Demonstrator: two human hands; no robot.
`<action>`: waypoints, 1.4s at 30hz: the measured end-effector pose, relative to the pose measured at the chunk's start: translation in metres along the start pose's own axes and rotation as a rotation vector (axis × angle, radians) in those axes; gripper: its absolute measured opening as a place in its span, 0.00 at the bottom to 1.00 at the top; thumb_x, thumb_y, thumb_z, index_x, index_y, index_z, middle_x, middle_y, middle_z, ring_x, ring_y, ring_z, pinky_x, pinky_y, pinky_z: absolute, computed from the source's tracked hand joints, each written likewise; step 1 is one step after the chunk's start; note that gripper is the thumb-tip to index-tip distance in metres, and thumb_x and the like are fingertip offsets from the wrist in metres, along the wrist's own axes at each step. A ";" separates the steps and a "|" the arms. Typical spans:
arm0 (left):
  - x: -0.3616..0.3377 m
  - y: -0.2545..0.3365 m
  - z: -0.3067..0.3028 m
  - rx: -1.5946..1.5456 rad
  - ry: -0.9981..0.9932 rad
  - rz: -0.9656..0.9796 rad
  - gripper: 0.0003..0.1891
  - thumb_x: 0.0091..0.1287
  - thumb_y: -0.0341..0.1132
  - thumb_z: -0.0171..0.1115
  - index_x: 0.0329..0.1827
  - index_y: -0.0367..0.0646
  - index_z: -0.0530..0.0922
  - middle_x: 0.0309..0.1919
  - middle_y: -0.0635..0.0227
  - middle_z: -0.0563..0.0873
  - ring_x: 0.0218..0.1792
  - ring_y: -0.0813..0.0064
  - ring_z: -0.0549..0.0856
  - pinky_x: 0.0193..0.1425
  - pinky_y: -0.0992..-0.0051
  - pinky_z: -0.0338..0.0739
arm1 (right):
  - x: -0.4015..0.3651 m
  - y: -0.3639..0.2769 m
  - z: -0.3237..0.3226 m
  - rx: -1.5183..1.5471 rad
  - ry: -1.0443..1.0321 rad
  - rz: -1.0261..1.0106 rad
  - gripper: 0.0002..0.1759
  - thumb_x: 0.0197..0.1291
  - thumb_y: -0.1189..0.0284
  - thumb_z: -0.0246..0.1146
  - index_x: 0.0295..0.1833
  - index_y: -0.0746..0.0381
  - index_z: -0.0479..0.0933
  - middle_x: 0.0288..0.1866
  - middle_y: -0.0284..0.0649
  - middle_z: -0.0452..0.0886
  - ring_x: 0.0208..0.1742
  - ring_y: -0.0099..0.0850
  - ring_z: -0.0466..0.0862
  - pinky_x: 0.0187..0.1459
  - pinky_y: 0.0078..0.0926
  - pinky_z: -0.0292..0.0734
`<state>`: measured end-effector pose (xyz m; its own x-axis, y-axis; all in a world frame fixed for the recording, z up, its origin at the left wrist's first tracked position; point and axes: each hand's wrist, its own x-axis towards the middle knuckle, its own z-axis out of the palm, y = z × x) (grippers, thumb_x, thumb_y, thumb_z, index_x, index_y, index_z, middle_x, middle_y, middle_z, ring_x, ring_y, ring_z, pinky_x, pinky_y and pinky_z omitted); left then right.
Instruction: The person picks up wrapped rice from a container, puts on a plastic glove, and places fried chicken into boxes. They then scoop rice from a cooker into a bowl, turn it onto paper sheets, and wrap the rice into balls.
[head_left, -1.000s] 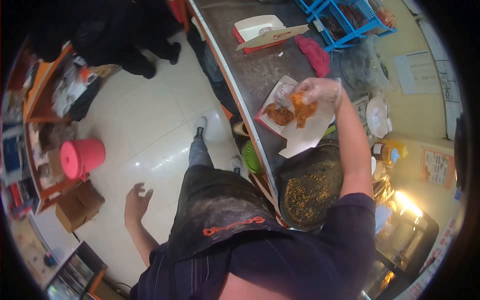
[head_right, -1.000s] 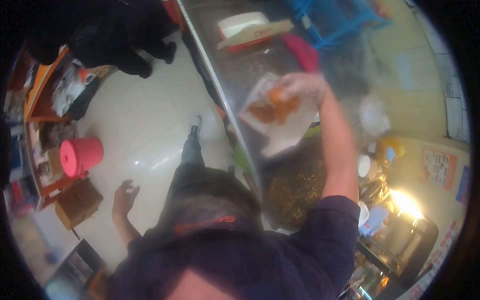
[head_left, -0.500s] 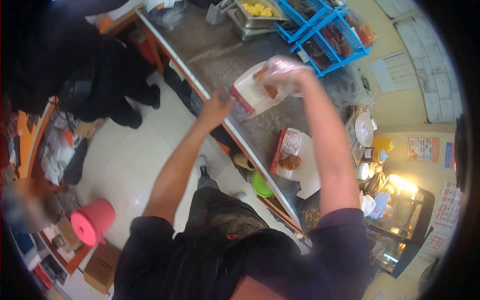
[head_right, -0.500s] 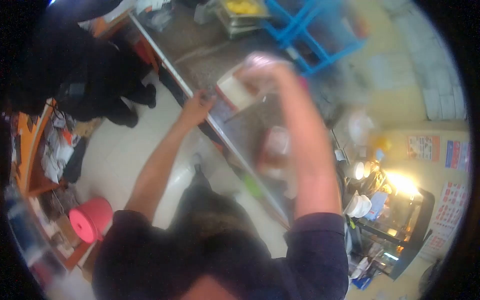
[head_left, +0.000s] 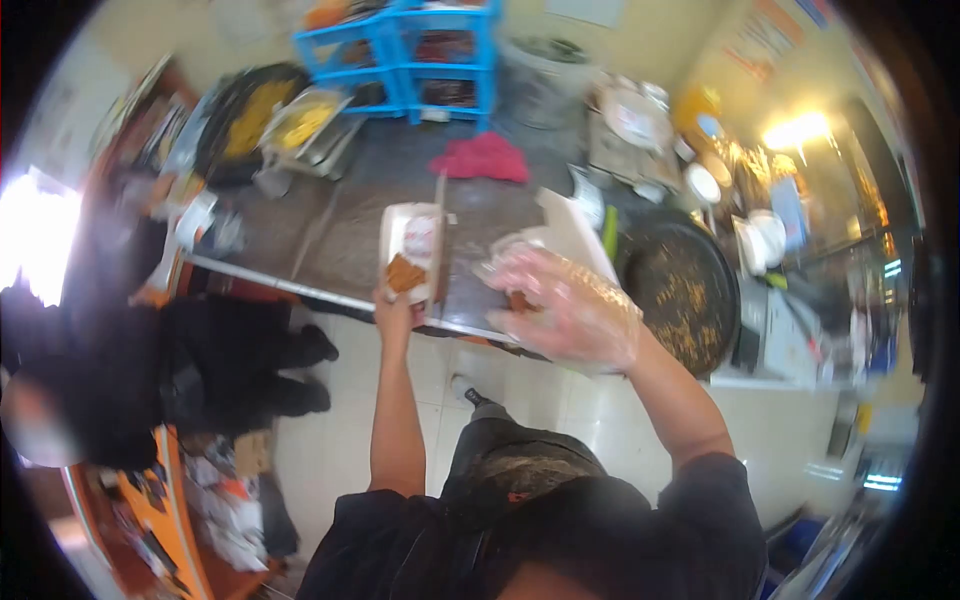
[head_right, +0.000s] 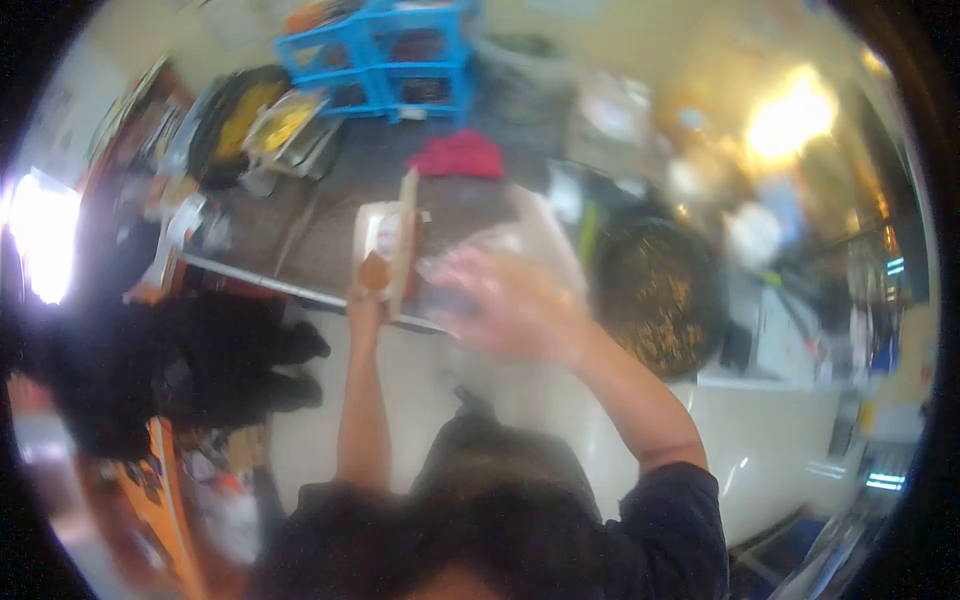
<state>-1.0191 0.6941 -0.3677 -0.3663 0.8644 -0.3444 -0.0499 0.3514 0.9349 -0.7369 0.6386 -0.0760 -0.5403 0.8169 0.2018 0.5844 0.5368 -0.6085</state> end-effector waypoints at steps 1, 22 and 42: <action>-0.010 -0.002 -0.003 0.046 -0.008 0.006 0.27 0.69 0.30 0.55 0.70 0.40 0.60 0.31 0.57 0.85 0.20 0.70 0.85 0.19 0.71 0.81 | -0.046 0.003 -0.018 -0.029 0.086 -0.001 0.23 0.57 0.69 0.73 0.58 0.60 0.77 0.61 0.46 0.79 0.59 0.46 0.81 0.60 0.43 0.78; -0.129 -0.064 0.192 -0.807 -0.278 -0.102 0.25 0.58 0.28 0.50 0.60 0.24 0.73 0.62 0.42 0.77 0.68 0.46 0.74 0.75 0.46 0.69 | -0.747 -0.010 -0.066 -0.085 1.106 0.999 0.21 0.55 0.75 0.73 0.55 0.57 0.79 0.50 0.42 0.82 0.44 0.35 0.83 0.38 0.30 0.80; -0.392 -0.238 0.438 0.388 -0.562 -0.522 0.22 0.60 0.30 0.53 0.56 0.26 0.75 0.54 0.47 0.82 0.57 0.51 0.80 0.63 0.52 0.73 | -0.803 0.264 -0.456 -0.973 0.828 0.768 0.17 0.57 0.63 0.73 0.48 0.60 0.82 0.40 0.43 0.86 0.43 0.44 0.86 0.46 0.40 0.82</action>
<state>-0.4568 0.4286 -0.4930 0.1349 0.5713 -0.8096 0.2752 0.7633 0.5845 0.1272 0.2206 -0.0481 0.3732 0.6644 0.6476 0.9047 -0.4152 -0.0954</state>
